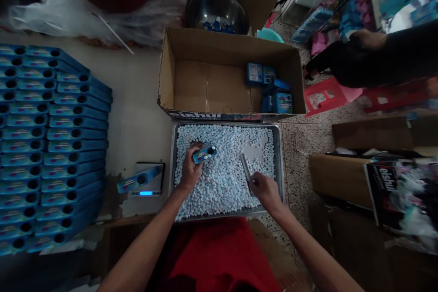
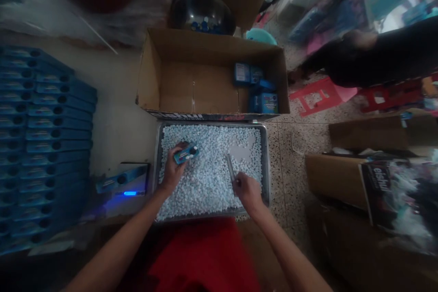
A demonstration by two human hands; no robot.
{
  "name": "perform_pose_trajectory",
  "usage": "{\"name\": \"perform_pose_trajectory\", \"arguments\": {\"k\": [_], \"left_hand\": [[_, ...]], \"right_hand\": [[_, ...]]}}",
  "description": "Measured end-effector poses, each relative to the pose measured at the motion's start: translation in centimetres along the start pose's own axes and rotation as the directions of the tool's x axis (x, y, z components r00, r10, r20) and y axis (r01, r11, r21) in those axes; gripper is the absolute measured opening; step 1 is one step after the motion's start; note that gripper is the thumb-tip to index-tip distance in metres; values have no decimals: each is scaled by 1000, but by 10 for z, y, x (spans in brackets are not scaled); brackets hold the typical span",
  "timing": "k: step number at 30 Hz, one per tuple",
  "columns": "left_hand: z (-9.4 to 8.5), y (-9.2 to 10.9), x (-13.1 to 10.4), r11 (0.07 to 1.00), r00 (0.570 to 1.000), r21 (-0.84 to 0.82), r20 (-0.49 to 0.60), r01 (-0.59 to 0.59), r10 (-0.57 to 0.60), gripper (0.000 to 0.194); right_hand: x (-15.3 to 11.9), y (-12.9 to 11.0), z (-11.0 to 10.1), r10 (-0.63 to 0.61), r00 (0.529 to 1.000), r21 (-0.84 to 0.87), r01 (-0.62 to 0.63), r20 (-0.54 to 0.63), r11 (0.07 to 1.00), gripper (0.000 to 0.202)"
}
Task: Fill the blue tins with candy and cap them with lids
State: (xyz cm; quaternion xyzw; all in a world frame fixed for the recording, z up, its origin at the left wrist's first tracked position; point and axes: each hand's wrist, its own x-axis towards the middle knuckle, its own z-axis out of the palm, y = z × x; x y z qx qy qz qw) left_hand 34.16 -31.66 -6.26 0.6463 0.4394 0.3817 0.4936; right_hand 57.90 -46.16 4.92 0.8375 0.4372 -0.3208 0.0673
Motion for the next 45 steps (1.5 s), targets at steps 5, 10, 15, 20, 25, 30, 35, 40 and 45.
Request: {"name": "perform_pose_trajectory", "arguments": {"k": [5, 10, 15, 20, 25, 30, 35, 40, 45], "left_hand": [[55, -3, -17, 999, 986, 49, -168, -1, 10, 31], [115, 20, -16, 1000, 989, -2, -149, 13, -13, 30], [119, 39, -3, 995, 988, -74, -132, 70, -80, 35], [59, 41, 22, 988, 986, -94, -107, 122, -132, 39], [19, 40, 32, 995, 996, -46, 42, 84, -82, 34], [8, 45, 31, 1000, 989, 14, 144, -22, 19, 33], [-1, 45, 32, 996, 975, 31, 210, -85, 76, 45], [-4, 44, 33, 994, 969, 38, 228, -105, 94, 47], [-7, 47, 34, 993, 963, 46, 252, -109, 94, 39]], "right_hand": [[11, 2, 67, -19, 997, -182, 4, -80, 983, 21], [27, -21, 81, -23, 997, 14, 24, -67, 1000, 22], [45, -14, 75, -3, 998, 242, 17, -57, 970, 17], [27, -3, 59, -96, 995, 438, 103, -39, 893, 17], [2, -9, 16, -201, 979, 712, 121, 28, 691, 23], [1, -30, -28, -226, 960, 785, 12, 164, 620, 20], [-4, -49, -63, -196, 928, 776, -136, 317, 615, 8], [-7, -60, -83, -168, 892, 750, -236, 419, 618, 11], [-8, -67, -92, -177, 868, 747, -276, 464, 604, 19]]}}
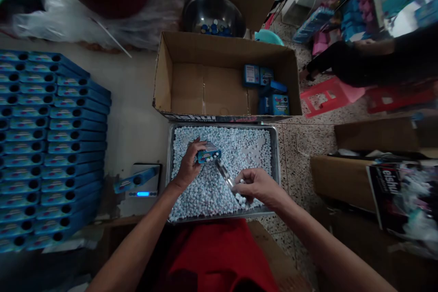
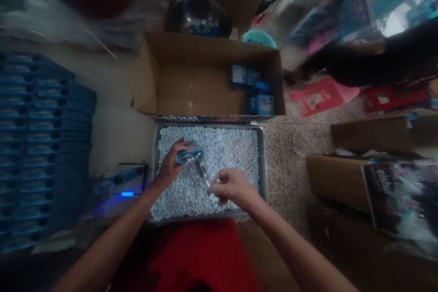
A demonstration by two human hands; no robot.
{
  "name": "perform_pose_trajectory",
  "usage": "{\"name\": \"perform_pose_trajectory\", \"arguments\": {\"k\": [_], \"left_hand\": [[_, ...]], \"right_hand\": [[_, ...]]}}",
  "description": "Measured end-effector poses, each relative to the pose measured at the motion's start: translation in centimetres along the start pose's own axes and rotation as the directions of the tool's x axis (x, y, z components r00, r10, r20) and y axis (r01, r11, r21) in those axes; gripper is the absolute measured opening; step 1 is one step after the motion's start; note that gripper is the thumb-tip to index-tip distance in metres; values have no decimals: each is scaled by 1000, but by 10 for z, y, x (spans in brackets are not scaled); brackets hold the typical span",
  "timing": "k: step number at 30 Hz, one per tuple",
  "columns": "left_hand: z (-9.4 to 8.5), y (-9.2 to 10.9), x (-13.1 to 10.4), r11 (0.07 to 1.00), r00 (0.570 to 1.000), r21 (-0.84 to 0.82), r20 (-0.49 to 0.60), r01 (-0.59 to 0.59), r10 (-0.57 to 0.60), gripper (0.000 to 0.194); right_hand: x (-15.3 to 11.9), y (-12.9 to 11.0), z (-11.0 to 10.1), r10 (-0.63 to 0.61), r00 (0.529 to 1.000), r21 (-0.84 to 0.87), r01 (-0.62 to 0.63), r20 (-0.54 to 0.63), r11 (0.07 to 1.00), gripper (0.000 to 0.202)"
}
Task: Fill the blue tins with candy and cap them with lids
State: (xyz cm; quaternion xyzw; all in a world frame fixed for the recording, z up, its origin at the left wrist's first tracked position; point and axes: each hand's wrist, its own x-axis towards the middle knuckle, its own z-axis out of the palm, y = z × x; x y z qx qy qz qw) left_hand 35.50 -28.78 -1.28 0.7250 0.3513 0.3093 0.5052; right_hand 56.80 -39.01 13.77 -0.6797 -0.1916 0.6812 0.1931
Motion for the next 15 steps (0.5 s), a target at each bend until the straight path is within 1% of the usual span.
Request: {"name": "perform_pose_trajectory", "arguments": {"k": [2, 3, 4, 6, 7, 8, 9, 10, 11, 12, 13, 14, 15], "left_hand": [[-6, 4, 0, 999, 999, 23, 29, 43, -44, 33], [-10, 6, -1, 995, 995, 41, 38, 88, -90, 31], [-14, 10, -3, 988, 988, 59, 31, 146, -148, 30], [-22, 17, -7, 963, 967, 80, -15, 256, -256, 31], [-25, 21, -9, 954, 957, 76, -24, 291, -290, 32], [-28, 24, -12, 948, 950, 63, -14, 313, -313, 32], [-30, 26, -15, 944, 944, 42, 7, 329, -329, 31], [-32, 27, -18, 939, 939, 15, 21, 343, -343, 30], [-33, 28, -21, 933, 933, -21, 21, 360, -360, 30], [-34, 28, -24, 921, 924, -69, 6, 383, -384, 30], [-35, 27, -27, 904, 910, -128, -21, 407, -413, 31], [-35, 26, -30, 883, 896, -193, -43, 427, -442, 33], [-36, 25, -32, 859, 883, -262, -52, 439, -467, 34]], "right_hand": [[-5, 1, -1, 2, 1000, 20, -2, 5, 1000, 21], [-8, 4, -2, 3, 1000, 32, -4, 16, 999, 21], [-11, 8, -3, 6, 999, 40, -8, 34, 999, 23], [-15, 23, -7, 7, 998, 26, -8, 60, 1000, 24], [-14, 34, -10, -3, 999, -13, 4, 43, 1000, 24], [-11, 45, -13, -21, 1000, -90, 21, 1, 996, 21], [-7, 57, -17, -46, 996, -214, 30, -71, 976, 17], [-1, 69, -21, -81, 983, -381, 13, -162, 925, 13], [6, 80, -24, -124, 961, -550, -35, -248, 834, 13], [14, 89, -27, -165, 935, -684, -102, -313, 722, 16], [23, 96, -29, -208, 910, -773, -165, -359, 613, 20], [33, 100, -29, -260, 885, -823, -203, -386, 530, 23], [43, 101, -26, -323, 865, -854, -200, -385, 480, 25]]}}
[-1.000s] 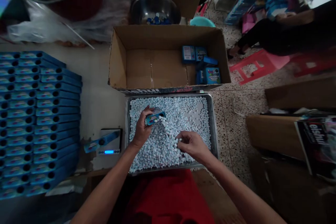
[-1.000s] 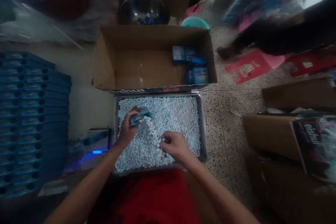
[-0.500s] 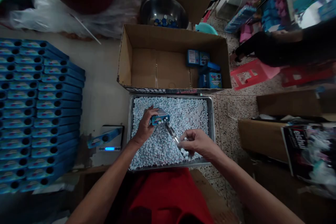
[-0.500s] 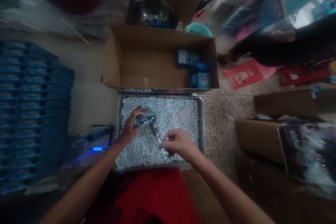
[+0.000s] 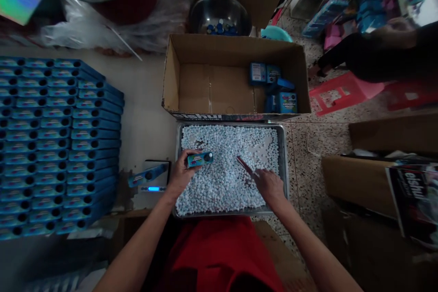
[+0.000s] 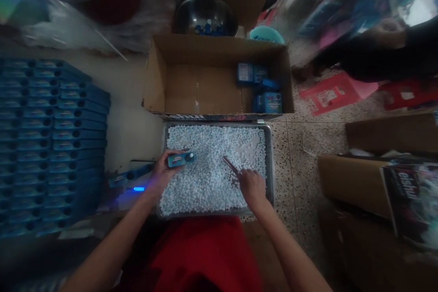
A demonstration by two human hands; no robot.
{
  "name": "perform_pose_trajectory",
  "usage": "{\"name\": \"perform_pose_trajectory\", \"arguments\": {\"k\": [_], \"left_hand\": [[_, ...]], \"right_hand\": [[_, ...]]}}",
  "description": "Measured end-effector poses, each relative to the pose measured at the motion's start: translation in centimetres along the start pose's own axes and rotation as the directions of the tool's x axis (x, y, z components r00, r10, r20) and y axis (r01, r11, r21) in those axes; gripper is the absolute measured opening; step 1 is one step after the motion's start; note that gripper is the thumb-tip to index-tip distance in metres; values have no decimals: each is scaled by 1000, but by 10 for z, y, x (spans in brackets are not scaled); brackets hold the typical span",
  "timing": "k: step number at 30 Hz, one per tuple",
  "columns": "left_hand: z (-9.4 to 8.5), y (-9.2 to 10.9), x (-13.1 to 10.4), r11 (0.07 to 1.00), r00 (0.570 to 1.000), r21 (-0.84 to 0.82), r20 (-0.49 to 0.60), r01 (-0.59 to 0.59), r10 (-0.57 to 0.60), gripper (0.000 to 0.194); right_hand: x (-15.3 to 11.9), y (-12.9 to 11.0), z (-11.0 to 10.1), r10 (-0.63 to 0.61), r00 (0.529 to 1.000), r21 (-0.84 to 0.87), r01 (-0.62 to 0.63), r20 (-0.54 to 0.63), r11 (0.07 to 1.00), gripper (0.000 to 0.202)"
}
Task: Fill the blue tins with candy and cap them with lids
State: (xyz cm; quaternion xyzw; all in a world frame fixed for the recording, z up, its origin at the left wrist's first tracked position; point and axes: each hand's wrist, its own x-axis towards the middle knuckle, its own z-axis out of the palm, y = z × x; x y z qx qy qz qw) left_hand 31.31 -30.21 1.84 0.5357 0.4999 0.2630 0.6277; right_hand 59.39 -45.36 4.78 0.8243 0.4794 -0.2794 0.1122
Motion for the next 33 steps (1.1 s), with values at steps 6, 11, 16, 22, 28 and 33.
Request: {"name": "perform_pose_trajectory", "arguments": {"k": [6, 11, 16, 22, 28, 33], "left_hand": [[-2, -11, -9, 948, 997, -312, 6, 69, -71, 40], [-6, -9, -10, 991, 995, -115, -61, 71, -79, 42], [-14, 4, -13, 921, 997, 385, -33, -54, 72, 31], [-3, 3, -25, 861, 993, 499, -1, -102, 118, 35], [14, 10, -29, 963, 998, 267, -33, -38, 49, 32], [24, 14, -32, 969, 999, 246, -21, -23, 29, 29]], "right_hand": [[49, -75, 32, -378, 901, 43, 395, -213, 918, 54], [58, -103, 60, -239, 966, 525, 252, -94, 813, 30], [54, -78, 48, -167, 986, 764, 98, 13, 637, 27], [43, -88, 0, -215, 974, 991, -40, 67, 131, 35], [24, -132, -33, -216, 976, 803, -149, 27, -577, 18], [16, -148, -36, -152, 971, 885, 95, -182, -456, 20]]}}
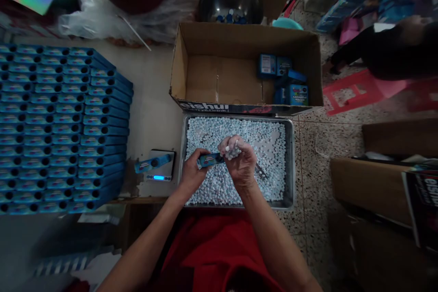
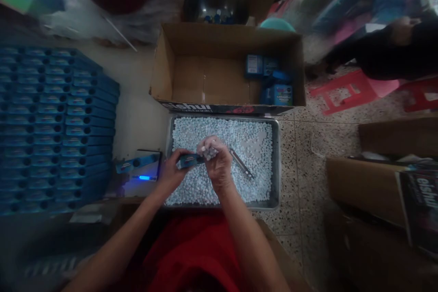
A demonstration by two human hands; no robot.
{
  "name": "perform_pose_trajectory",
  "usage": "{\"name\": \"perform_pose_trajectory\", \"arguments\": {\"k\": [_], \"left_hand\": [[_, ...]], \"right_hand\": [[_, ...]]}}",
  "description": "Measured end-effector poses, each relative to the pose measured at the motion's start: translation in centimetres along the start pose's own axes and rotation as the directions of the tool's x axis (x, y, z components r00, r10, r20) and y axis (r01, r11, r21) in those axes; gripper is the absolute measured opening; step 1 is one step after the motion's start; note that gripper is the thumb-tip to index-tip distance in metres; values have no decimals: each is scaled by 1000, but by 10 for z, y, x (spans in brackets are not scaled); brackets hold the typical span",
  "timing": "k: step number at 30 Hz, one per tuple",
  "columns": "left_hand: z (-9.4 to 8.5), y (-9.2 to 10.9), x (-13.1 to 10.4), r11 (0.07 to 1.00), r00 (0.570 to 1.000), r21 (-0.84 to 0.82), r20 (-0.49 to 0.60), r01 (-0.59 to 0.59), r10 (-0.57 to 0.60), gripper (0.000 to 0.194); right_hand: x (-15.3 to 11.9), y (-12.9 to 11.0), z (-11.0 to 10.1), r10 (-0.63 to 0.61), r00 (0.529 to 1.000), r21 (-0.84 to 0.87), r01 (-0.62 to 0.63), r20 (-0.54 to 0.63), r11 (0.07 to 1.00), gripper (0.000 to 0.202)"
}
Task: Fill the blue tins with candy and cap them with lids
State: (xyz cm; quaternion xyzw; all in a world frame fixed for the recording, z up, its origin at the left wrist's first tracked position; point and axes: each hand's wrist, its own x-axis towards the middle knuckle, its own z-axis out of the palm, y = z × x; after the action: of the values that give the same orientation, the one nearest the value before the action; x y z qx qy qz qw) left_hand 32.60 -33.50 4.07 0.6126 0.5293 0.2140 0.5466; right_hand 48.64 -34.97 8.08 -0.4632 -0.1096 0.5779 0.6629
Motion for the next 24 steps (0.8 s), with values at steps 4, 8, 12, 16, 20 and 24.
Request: {"name": "perform_pose_trajectory", "arguments": {"k": [4, 8, 12, 16, 20, 24], "left_hand": [[3, -6, -2, 1000, 1000, -19, -28, -2, 1, 30], [3, -15, 0, 1000, 999, -12, -43, -14, 14, 32], [-7, -17, -1, 993, 996, 64, -4, -94, 95, 32], [-23, -16, -7, 951, 955, 104, 87, -290, 282, 34], [-29, -26, -9, 970, 970, -8, -7, -242, 242, 26], [-26, -45, -8, 979, 979, -32, 43, -200, 201, 29]], "right_hand": [[-3, 8, 2, -55, 997, -144, 61, 50, 988, 24], [3, 16, -2, -58, 997, 12, 59, -49, 998, 23], [13, 24, -31, 73, 980, 109, -53, -186, 993, 28], [8, 32, -75, 60, 971, -256, -121, -232, 959, 27], [-9, 39, -105, 98, 992, -679, -130, -85, 723, 24], [-20, 41, -114, 167, 971, -947, 115, 171, 299, 16]]}}
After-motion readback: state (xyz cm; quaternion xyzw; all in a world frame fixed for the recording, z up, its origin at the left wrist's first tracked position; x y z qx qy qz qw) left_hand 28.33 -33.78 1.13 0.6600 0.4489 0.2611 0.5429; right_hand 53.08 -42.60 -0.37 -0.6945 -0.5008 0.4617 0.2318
